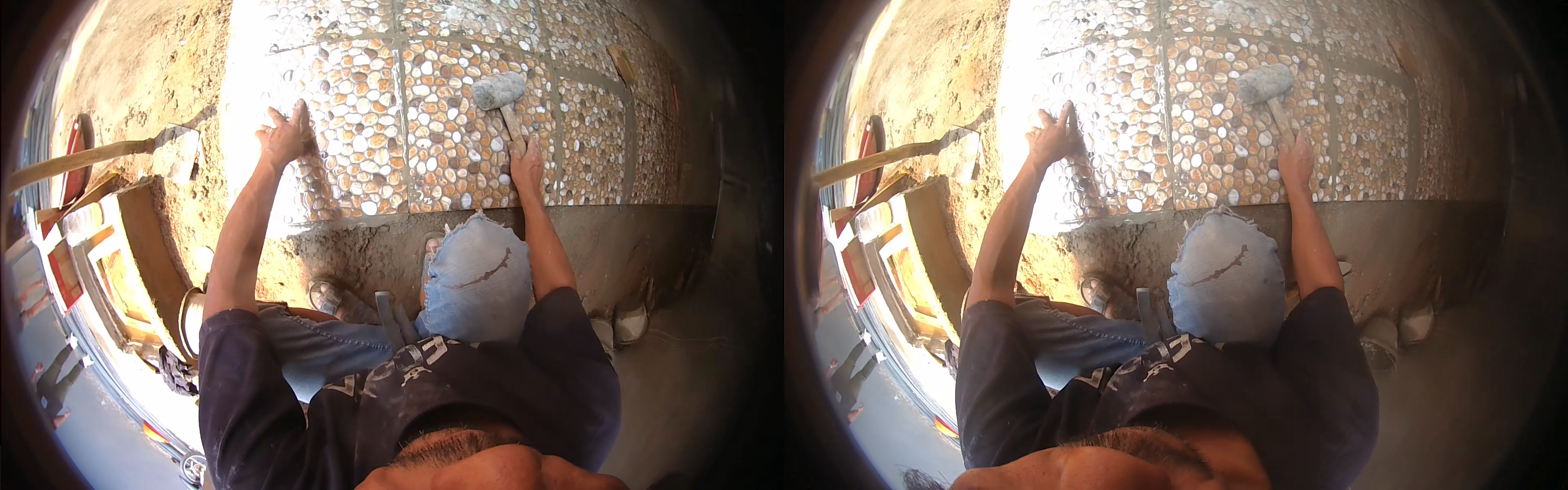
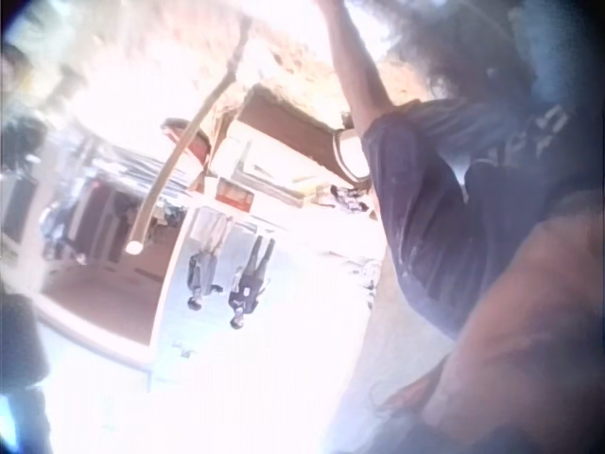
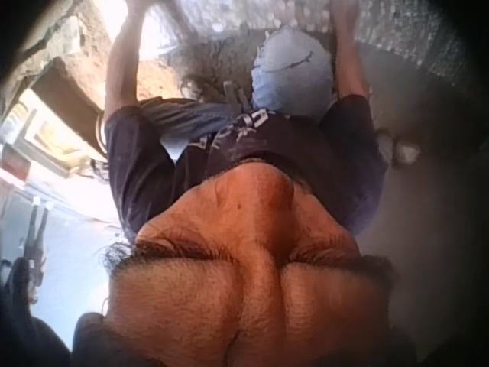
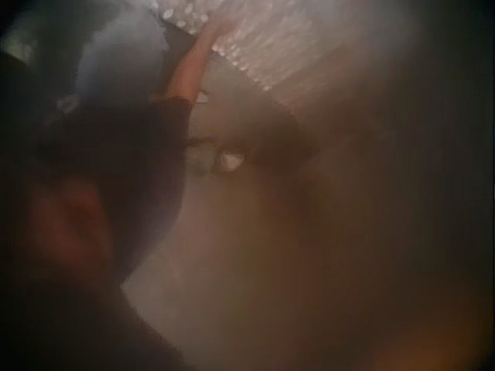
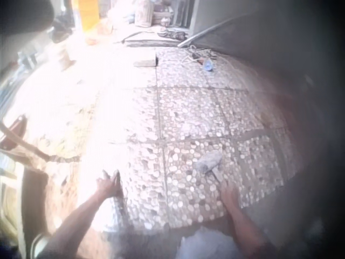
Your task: The person spreads mortar on a floor surface using a trowel and then places a patterned tile onto the prepared area, tapping it with a rubber mallet.
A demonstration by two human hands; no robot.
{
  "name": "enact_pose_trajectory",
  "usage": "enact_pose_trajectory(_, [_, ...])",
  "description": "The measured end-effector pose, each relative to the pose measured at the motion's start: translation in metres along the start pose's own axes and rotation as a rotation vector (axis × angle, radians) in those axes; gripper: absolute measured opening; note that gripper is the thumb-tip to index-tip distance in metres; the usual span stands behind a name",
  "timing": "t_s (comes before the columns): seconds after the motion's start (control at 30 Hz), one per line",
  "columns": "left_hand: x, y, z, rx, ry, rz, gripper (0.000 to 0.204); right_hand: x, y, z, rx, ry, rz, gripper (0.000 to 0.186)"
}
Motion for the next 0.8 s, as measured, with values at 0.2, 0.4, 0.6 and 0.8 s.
enact_pose_trajectory(0.2, [0.029,0.013,0.033,-0.102,-0.139,0.109,0.090,-0.088,-0.047,-0.086,-0.066,-0.072,0.082,0.048])
enact_pose_trajectory(0.4, [0.004,-0.001,0.011,-0.090,-0.094,0.132,0.104,-0.286,-0.269,-0.136,0.231,-0.108,1.004,0.064])
enact_pose_trajectory(0.6, [0.022,0.002,0.017,-0.073,-0.106,0.152,0.105,-0.180,-0.340,-0.039,0.633,0.290,1.117,0.086])
enact_pose_trajectory(0.8, [0.025,-0.021,-0.017,0.050,-0.114,0.013,0.105,-0.145,-0.336,-0.063,0.324,0.168,1.088,0.059])
Point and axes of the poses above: each hand's wrist, its own y-axis towards the middle knuckle, its own z-axis out of the palm, x = y × z, the point moved 9 cm from there along y, towards the middle knuckle, and after that the axes turned 2 degrees about -z, right-handed, at the moved point
